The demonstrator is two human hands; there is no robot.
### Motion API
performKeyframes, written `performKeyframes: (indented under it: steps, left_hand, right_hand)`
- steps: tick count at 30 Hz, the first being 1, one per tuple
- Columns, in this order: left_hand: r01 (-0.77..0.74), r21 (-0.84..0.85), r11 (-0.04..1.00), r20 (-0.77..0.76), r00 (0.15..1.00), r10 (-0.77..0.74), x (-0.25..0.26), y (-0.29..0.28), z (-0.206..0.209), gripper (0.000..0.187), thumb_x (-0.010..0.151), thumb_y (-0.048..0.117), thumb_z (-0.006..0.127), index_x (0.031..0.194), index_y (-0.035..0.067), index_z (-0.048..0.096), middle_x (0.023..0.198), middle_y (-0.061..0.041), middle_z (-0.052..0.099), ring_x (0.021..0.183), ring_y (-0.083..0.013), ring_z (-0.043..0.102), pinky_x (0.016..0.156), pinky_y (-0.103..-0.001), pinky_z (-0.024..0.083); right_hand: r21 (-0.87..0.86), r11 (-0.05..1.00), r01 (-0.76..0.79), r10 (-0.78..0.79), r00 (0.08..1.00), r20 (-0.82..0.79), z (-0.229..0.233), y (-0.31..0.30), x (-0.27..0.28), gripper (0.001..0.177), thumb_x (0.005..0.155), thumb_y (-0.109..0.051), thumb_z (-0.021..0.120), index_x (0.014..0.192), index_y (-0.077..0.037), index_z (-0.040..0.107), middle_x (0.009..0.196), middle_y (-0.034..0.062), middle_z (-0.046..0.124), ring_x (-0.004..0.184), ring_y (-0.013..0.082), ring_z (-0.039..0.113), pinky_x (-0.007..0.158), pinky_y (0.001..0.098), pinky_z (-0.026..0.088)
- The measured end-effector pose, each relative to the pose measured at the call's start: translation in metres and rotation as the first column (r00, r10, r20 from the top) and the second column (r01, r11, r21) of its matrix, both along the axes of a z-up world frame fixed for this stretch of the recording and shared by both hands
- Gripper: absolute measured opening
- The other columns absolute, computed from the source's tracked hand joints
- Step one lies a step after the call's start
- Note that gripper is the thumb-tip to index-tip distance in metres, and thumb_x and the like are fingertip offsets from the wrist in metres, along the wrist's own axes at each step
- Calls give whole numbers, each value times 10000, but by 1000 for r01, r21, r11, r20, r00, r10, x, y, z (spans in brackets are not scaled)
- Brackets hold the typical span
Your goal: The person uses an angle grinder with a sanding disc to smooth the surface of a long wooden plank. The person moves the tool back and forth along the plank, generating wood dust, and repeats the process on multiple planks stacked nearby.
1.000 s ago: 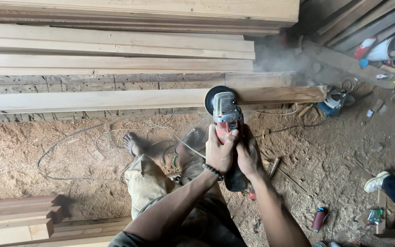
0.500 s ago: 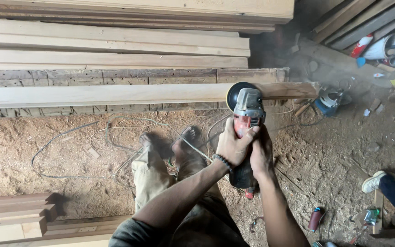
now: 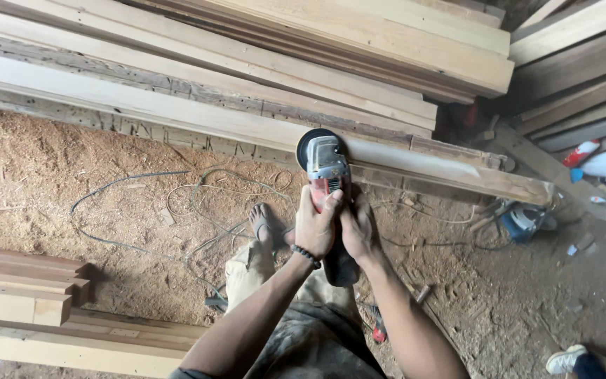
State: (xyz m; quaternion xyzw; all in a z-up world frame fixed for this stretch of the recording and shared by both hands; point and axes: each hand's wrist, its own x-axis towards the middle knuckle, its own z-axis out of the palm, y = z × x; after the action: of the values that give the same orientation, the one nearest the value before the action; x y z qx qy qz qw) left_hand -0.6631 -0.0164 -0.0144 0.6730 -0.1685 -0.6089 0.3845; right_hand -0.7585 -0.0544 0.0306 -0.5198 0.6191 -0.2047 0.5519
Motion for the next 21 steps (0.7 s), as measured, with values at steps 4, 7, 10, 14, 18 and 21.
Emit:
performKeyframes:
  steps: [4, 7, 10, 14, 18, 21]
  left_hand:
    - [-44, 2, 999, 46, 998, 44, 30, -2, -3, 604, 832, 648, 664, 1048, 109, 494, 1037, -360, 642, 1115, -508, 618, 924, -553, 462]
    - [-42, 0, 999, 40, 998, 42, 17, -6, -5, 609, 825, 656, 670, 1056, 116, 509, 1030, -341, 656, 1106, -494, 625, 925, -551, 464]
    - [11, 33, 999, -19, 1000, -10, -22, -10, 5, 611, 813, 668, 662, 1066, 132, 518, 1024, -333, 660, 1100, -493, 623, 916, -551, 471]
    - [124, 8, 992, -46, 991, -124, -88, -10, 5, 574, 835, 614, 681, 1048, 124, 472, 1026, -342, 652, 1103, -508, 622, 939, -569, 474]
    - [204, 8, 979, -52, 978, -203, -153, -13, 8, 585, 825, 619, 691, 1030, 129, 445, 997, -341, 650, 1071, -521, 630, 908, -589, 482]
    - [228, 10, 974, -62, 972, -227, -196, -19, 21, 590, 826, 615, 691, 1029, 126, 431, 991, -340, 654, 1064, -510, 643, 881, -582, 487]
  right_hand:
    - [-1, 997, -76, 76, 997, -2, -7, -6, 26, 450, 1032, -389, 423, 1239, -18, 574, 1026, 259, 681, 1023, 353, 695, 821, 491, 545]
    - [-22, 997, -69, 69, 998, -10, -9, -10, 15, 460, 1033, -401, 418, 1224, -8, 566, 997, 279, 688, 1001, 402, 703, 784, 510, 544]
    - [30, 1000, 8, -7, 999, -47, -16, -5, -34, 475, 1019, -408, 442, 1241, -11, 581, 1007, 282, 689, 999, 374, 707, 806, 499, 547]
    - [27, 992, 125, -124, 991, -49, -26, 11, -112, 483, 1017, -365, 450, 1331, -13, 551, 1158, 286, 660, 1134, 361, 647, 932, 499, 512]
    - [35, 983, 180, -176, 980, -96, -16, 10, -176, 481, 1024, -371, 465, 1378, -57, 551, 1210, 255, 655, 1152, 368, 645, 958, 481, 516]
    - [33, 978, 207, -201, 972, -124, -32, 23, -236, 506, 1019, -352, 459, 1391, -15, 521, 1232, 309, 624, 1185, 402, 614, 986, 522, 480]
